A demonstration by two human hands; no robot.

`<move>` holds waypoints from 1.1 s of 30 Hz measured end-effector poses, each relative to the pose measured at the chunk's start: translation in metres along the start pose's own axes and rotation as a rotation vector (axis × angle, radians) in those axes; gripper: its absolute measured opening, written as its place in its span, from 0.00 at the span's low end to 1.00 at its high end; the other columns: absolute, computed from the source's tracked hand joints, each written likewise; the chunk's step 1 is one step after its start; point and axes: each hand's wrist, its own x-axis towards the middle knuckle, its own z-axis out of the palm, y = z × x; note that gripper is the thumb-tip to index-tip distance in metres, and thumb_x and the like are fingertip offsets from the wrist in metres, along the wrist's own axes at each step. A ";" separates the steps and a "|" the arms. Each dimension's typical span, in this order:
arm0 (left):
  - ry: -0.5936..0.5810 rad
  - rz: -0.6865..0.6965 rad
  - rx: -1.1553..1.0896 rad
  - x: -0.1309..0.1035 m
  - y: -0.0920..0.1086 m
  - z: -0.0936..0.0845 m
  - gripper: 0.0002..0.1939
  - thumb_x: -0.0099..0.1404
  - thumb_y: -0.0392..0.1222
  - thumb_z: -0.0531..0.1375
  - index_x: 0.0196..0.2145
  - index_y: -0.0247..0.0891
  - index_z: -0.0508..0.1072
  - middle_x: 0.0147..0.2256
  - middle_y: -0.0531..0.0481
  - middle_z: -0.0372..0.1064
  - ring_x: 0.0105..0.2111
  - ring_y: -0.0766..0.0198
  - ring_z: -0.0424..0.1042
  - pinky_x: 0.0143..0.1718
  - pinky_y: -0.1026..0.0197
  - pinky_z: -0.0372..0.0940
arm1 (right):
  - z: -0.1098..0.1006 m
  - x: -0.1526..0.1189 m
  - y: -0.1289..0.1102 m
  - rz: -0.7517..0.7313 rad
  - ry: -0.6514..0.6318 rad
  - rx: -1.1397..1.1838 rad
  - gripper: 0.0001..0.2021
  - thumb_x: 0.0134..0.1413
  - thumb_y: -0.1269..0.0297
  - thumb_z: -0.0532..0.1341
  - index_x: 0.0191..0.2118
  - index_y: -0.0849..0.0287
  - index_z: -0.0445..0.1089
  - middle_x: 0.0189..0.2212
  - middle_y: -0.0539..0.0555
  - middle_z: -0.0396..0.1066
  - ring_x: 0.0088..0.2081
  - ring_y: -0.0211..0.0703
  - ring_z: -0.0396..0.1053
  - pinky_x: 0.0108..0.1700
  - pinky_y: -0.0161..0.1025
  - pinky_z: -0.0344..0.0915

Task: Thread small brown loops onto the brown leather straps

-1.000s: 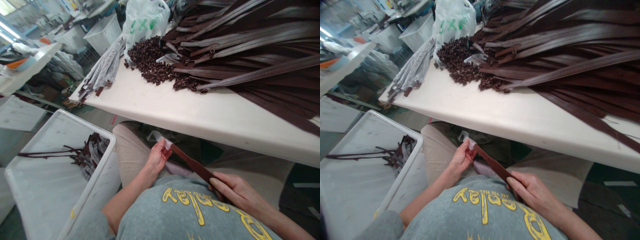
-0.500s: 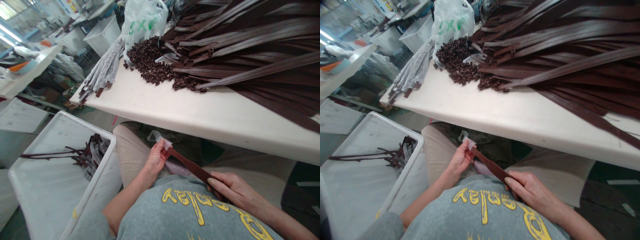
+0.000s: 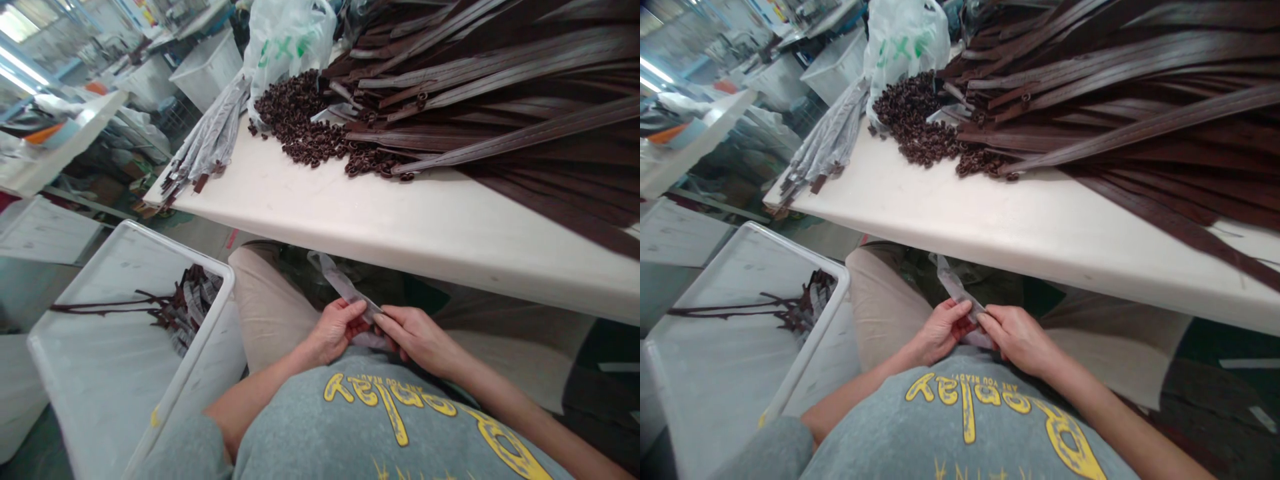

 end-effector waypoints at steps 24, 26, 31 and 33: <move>-0.158 -0.057 -0.151 -0.002 0.022 0.010 0.21 0.54 0.50 0.73 0.41 0.34 0.78 0.40 0.45 0.78 0.39 0.60 0.76 0.42 0.59 0.70 | -0.017 -0.020 0.013 -0.123 0.025 0.021 0.19 0.63 0.49 0.53 0.27 0.56 0.65 0.18 0.45 0.64 0.19 0.35 0.61 0.22 0.33 0.56; -0.029 -0.049 -0.242 0.006 0.027 0.006 0.13 0.61 0.47 0.68 0.36 0.34 0.77 0.36 0.47 0.78 0.36 0.64 0.76 0.40 0.62 0.70 | -0.021 -0.029 0.022 -0.067 0.033 -0.013 0.19 0.63 0.49 0.52 0.26 0.56 0.64 0.18 0.46 0.64 0.18 0.35 0.61 0.21 0.33 0.55; -0.067 -0.076 -0.155 0.001 -0.002 0.009 0.13 0.54 0.39 0.73 0.37 0.35 0.78 0.37 0.47 0.78 0.36 0.63 0.76 0.41 0.61 0.69 | -0.012 -0.014 0.018 -0.134 0.212 -0.135 0.19 0.63 0.52 0.52 0.24 0.56 0.64 0.17 0.47 0.63 0.19 0.37 0.60 0.23 0.35 0.54; -0.169 -0.093 -0.105 -0.004 -0.009 0.012 0.19 0.49 0.38 0.76 0.38 0.33 0.78 0.37 0.46 0.78 0.37 0.61 0.76 0.42 0.60 0.69 | -0.007 -0.004 0.009 -0.206 0.229 -0.156 0.18 0.63 0.53 0.52 0.24 0.56 0.65 0.18 0.47 0.64 0.21 0.38 0.62 0.25 0.35 0.55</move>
